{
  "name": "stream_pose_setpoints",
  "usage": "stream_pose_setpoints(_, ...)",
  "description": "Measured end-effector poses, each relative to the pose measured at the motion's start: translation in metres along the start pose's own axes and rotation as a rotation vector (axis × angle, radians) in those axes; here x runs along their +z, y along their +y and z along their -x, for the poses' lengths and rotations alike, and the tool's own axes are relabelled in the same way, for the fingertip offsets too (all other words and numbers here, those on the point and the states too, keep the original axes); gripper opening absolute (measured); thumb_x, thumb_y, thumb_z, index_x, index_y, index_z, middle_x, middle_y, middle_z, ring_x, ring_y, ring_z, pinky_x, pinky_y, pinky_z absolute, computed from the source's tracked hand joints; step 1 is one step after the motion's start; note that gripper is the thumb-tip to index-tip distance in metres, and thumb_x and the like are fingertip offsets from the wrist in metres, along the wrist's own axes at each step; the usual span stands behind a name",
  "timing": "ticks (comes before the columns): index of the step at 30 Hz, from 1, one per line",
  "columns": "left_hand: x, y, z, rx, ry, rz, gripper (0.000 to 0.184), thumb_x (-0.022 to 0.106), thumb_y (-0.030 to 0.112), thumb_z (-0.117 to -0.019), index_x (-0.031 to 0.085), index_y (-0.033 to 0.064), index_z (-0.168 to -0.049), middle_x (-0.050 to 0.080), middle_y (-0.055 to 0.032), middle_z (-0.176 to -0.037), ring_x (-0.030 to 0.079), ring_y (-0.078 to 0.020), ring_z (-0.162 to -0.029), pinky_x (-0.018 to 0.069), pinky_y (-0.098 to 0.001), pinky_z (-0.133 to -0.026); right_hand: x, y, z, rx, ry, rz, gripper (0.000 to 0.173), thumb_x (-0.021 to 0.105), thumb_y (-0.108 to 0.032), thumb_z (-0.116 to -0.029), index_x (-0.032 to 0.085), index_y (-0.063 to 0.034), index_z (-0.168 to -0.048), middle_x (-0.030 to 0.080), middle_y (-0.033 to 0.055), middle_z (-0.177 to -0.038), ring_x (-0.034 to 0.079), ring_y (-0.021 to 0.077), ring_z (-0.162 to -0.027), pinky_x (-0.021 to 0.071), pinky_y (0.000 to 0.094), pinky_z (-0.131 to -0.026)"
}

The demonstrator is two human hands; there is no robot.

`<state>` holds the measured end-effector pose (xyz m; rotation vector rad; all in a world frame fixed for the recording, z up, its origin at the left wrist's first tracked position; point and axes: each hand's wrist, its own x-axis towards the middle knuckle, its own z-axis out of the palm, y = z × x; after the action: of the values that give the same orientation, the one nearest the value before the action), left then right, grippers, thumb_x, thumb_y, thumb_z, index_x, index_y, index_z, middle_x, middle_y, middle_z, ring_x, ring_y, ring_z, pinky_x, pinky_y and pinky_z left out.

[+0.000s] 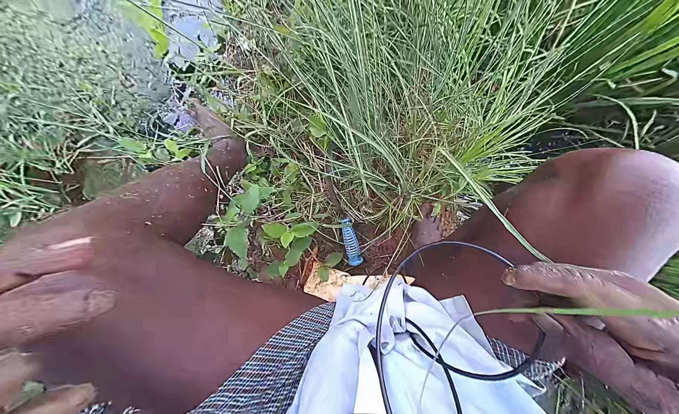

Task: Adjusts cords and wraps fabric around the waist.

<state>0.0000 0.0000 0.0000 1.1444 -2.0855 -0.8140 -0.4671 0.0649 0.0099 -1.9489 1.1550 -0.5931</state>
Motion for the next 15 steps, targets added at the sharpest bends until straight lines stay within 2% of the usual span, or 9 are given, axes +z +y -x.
stream_pose_setpoints(1,0.003,-0.001,0.008,0.096,-0.087,0.044,0.024,0.061,0.032,-0.1016,0.068,0.0096,-0.108,0.068,-0.0068,-0.123,0.056,-0.0221,-0.131,0.0420,-0.0424,-0.114,0.001,0.001,-0.001,-0.007,0.004,0.012,0.035,0.047,-0.027,-0.1077,0.055,-0.0160,-0.140,0.069,0.0019,-0.103,0.065,0.0027,-0.090,0.0553,0.0190,-0.079)
stream_pose_setpoints(2,0.010,-0.001,0.011,0.177,-0.192,0.053,0.017,0.060,0.032,-0.1019,0.066,0.0180,-0.110,0.066,-0.0010,-0.130,0.048,-0.0245,-0.141,0.0336,-0.0482,-0.120,0.001,0.001,-0.003,-0.010,0.007,0.024,0.035,0.047,-0.027,-0.1076,0.055,-0.0161,-0.140,0.069,0.0018,-0.102,0.064,0.0029,-0.089,0.0543,0.0187,-0.078)
stream_pose_setpoints(3,0.020,0.005,0.009,0.222,-0.279,0.053,0.017,0.057,0.035,-0.1033,0.064,0.0228,-0.112,0.064,0.0028,-0.135,0.041,-0.0234,-0.146,0.0269,-0.0489,-0.122,0.003,0.001,-0.005,-0.011,0.010,0.037,0.035,0.046,-0.026,-0.1077,0.055,-0.0159,-0.140,0.068,0.0019,-0.100,0.064,0.0038,-0.088,0.0534,0.0192,-0.077)
stream_pose_setpoints(4,0.032,0.013,0.005,0.249,-0.330,0.070,0.017,0.056,0.037,-0.1040,0.063,0.0245,-0.113,0.064,0.0037,-0.135,0.039,-0.0219,-0.147,0.0235,-0.0475,-0.123,0.004,0.001,-0.006,-0.010,0.013,0.050,0.034,0.046,-0.026,-0.1079,0.055,-0.0151,-0.139,0.068,0.0022,-0.098,0.064,0.0047,-0.086,0.0536,0.0202,-0.076)
stream_pose_setpoints(7,0.065,0.028,0.002,0.267,-0.410,0.148,0.018,0.054,0.038,-0.1055,0.065,0.0246,-0.111,0.065,0.0019,-0.131,0.039,-0.0196,-0.146,0.0214,-0.0442,-0.122,0.009,0.002,-0.010,-0.004,0.012,0.104,0.034,0.044,-0.024,-0.1070,0.057,-0.0143,-0.137,0.069,0.0034,-0.095,0.065,0.0083,-0.083,0.0555,0.0248,-0.072)
stream_pose_setpoints(9,0.079,0.030,0.005,0.281,-0.462,0.170,0.019,0.053,0.038,-0.1065,0.065,0.0249,-0.111,0.065,0.0006,-0.128,0.038,-0.0201,-0.145,0.0208,-0.0433,-0.122,0.010,0.002,-0.012,-0.003,-0.019,0.118,0.035,0.043,-0.025,-0.1074,0.056,-0.0139,-0.137,0.068,0.0036,-0.095,0.065,0.0087,-0.083,0.0553,0.0246,-0.073)
stream_pose_setpoints(15,0.089,0.036,0.010,0.282,-0.537,0.188,0.023,0.052,0.040,-0.1066,0.069,0.0263,-0.114,0.065,-0.0022,-0.127,0.038,-0.0230,-0.144,0.0187,-0.0453,-0.121,0.014,0.003,-0.015,-0.020,-0.037,0.126,0.035,0.043,-0.021,-0.1064,0.058,-0.0105,-0.136,0.068,0.0051,-0.092,0.064,0.0104,-0.081,0.0545,0.0252,-0.071)
